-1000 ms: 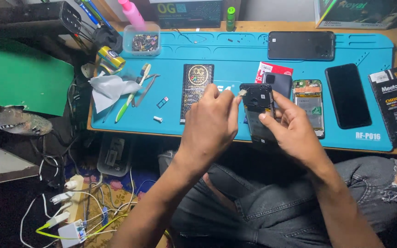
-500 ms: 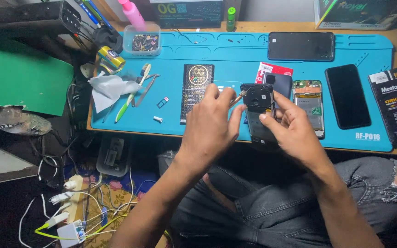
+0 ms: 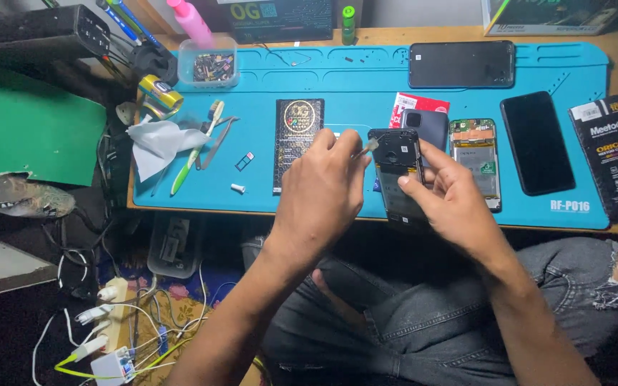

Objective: Assembling the internal components of a smartphone, including connecting ribbon cables to the motherboard and preparing the chassis.

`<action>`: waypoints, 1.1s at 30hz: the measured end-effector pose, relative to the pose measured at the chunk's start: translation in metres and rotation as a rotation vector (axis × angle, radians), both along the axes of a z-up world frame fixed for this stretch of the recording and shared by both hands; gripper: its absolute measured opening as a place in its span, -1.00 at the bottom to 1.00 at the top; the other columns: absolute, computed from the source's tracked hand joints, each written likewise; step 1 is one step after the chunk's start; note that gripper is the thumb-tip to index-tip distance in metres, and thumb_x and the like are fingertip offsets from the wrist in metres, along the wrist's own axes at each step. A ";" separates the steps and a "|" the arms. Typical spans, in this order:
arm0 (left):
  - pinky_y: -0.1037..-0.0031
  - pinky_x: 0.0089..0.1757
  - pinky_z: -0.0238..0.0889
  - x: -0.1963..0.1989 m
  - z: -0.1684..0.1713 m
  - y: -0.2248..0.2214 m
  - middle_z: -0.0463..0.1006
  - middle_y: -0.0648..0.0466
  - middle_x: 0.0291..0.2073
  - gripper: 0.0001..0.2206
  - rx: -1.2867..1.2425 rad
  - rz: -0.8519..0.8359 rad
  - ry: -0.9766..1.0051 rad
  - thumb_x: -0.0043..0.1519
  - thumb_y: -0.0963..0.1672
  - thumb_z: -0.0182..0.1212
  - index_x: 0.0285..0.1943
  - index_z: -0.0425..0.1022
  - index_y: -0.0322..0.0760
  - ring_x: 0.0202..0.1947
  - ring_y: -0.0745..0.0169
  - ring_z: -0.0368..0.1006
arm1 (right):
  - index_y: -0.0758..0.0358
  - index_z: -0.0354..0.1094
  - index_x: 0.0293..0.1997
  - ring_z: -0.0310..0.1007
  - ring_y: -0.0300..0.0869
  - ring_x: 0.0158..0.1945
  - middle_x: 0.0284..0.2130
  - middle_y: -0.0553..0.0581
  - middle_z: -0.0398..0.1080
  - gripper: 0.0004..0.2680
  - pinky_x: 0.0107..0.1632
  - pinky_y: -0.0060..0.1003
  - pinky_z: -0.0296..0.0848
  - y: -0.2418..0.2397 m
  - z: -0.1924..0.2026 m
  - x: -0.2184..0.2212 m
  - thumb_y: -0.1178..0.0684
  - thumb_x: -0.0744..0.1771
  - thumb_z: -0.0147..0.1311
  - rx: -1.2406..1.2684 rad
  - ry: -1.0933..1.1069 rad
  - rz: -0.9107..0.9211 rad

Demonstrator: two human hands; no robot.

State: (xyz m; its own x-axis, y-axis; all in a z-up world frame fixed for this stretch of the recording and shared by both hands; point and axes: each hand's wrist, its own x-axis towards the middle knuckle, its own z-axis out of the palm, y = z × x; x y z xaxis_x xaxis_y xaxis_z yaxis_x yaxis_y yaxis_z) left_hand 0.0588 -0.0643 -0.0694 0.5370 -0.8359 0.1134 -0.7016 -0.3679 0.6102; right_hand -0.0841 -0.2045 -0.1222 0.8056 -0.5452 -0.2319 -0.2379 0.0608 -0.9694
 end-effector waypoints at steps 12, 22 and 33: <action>0.00 -0.34 0.50 0.020 -0.023 -0.008 0.71 -0.22 -0.45 -0.69 0.071 -0.018 0.161 0.42 -0.16 0.07 0.22 0.60 -0.49 -0.36 -0.32 0.71 | 0.27 0.15 0.59 0.66 0.03 -0.13 -0.13 0.38 0.57 -0.49 -0.10 0.04 0.76 -0.004 0.000 -0.002 0.32 0.37 0.08 0.189 0.001 -0.112; -0.16 -0.15 0.50 0.084 -0.092 -0.025 0.70 -0.16 -0.36 -0.75 0.526 0.136 0.037 0.29 0.00 0.09 -0.07 0.67 -0.05 -0.19 -0.44 0.68 | 0.28 0.14 0.58 0.65 0.09 -0.09 -0.11 0.43 0.56 -0.47 -0.05 0.13 0.72 -0.011 0.001 -0.009 0.31 0.36 0.10 0.254 -0.014 -0.189; -0.15 -0.12 0.51 0.086 -0.078 -0.031 0.73 -0.20 -0.29 -0.69 0.567 0.139 -0.016 0.34 0.00 0.08 0.06 0.73 -0.08 -0.13 -0.44 0.68 | 0.26 0.17 0.58 0.65 0.09 -0.08 -0.09 0.43 0.55 -0.47 -0.02 0.14 0.70 -0.013 0.006 -0.013 0.31 0.35 0.10 0.304 -0.025 -0.228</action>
